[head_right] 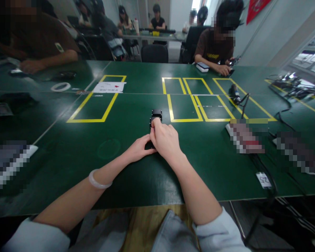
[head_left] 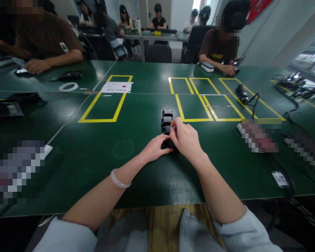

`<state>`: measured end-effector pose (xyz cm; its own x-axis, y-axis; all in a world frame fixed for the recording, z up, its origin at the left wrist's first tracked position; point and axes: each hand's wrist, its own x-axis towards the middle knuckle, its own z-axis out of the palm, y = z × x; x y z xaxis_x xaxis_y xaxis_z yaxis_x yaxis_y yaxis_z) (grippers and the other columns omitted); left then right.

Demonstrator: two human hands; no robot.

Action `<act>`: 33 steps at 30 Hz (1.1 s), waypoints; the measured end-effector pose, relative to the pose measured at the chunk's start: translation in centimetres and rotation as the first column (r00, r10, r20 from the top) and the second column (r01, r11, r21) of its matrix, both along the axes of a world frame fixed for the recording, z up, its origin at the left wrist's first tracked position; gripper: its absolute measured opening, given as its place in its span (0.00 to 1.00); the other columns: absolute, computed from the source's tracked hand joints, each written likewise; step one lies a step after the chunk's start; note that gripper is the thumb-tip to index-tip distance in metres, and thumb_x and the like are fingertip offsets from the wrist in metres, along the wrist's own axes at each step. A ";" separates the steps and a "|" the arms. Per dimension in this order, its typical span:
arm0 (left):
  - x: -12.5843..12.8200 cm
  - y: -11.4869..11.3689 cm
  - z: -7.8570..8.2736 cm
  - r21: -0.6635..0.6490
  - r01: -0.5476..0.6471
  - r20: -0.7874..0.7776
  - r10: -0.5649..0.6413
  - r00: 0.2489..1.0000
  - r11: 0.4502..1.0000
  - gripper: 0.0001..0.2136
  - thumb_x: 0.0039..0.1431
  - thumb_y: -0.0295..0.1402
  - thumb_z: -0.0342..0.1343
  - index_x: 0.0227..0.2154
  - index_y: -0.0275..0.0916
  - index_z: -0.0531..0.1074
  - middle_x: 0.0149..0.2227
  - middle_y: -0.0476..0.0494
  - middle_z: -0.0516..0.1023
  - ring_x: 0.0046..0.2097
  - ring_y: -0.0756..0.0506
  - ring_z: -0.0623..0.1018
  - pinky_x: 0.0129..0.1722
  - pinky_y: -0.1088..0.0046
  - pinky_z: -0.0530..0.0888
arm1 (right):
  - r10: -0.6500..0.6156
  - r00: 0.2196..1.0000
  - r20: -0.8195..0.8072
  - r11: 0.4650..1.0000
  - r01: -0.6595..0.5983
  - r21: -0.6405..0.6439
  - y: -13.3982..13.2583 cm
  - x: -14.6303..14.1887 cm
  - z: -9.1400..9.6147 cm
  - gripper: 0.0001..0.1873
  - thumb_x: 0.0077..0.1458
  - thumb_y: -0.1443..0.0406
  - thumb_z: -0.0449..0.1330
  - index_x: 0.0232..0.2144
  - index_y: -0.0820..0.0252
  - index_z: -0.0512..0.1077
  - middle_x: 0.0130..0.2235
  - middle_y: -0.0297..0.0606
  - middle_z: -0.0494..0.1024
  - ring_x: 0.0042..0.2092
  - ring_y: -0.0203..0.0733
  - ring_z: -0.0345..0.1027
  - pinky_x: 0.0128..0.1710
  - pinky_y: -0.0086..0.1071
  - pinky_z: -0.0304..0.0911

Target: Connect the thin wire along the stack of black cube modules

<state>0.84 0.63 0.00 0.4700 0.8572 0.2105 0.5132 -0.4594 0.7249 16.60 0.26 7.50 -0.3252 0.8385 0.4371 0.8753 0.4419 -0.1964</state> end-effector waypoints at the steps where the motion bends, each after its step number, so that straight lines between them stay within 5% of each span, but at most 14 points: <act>1: 0.0 0.0 0.0 0.000 0.000 0.002 0.000 1.000 1.000 0.23 0.53 0.38 0.61 0.52 0.39 0.68 0.51 0.39 0.73 0.52 0.38 0.73 0.53 0.60 0.69 | 0.001 1.000 -0.006 1.000 -0.001 -0.001 0.0 0.0 0.0 0.08 0.61 0.64 0.46 0.39 0.58 0.64 0.28 0.34 0.75 0.28 0.37 0.66 0.33 0.30 0.52; 7: 0.0 0.0 -0.1 0.000 -0.006 -0.006 0.006 1.000 1.000 0.22 0.54 0.36 0.61 0.52 0.40 0.68 0.51 0.40 0.73 0.52 0.39 0.73 0.53 0.59 0.68 | 0.024 1.000 0.004 1.000 -0.024 0.000 0.2 0.2 -0.2 0.13 0.64 0.58 0.44 0.36 0.58 0.64 0.30 0.35 0.76 0.29 0.37 0.66 0.34 0.31 0.52; 14: 0.0 0.0 -0.1 -0.010 -0.002 -0.008 0.002 1.000 1.000 0.22 0.54 0.37 0.61 0.52 0.39 0.68 0.51 0.39 0.73 0.52 0.38 0.73 0.53 0.59 0.69 | 0.011 1.000 0.019 1.000 -0.011 0.010 0.0 0.1 0.1 0.08 0.60 0.64 0.47 0.39 0.58 0.64 0.29 0.34 0.75 0.29 0.37 0.66 0.33 0.31 0.51; 33: 0.0 -0.1 -0.1 0.007 -0.003 -0.005 0.003 1.000 1.000 0.23 0.54 0.38 0.61 0.52 0.40 0.67 0.51 0.40 0.72 0.52 0.38 0.72 0.53 0.60 0.68 | 0.035 0.999 0.007 0.999 -0.035 -0.003 0.0 0.3 0.0 0.10 0.62 0.60 0.47 0.37 0.58 0.64 0.29 0.35 0.75 0.29 0.37 0.65 0.33 0.31 0.52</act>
<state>0.83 0.57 -0.14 0.4682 0.8572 0.2143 0.5185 -0.4629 0.7189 16.91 0.27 7.51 -0.3578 0.8276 0.4325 0.8607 0.4719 -0.1911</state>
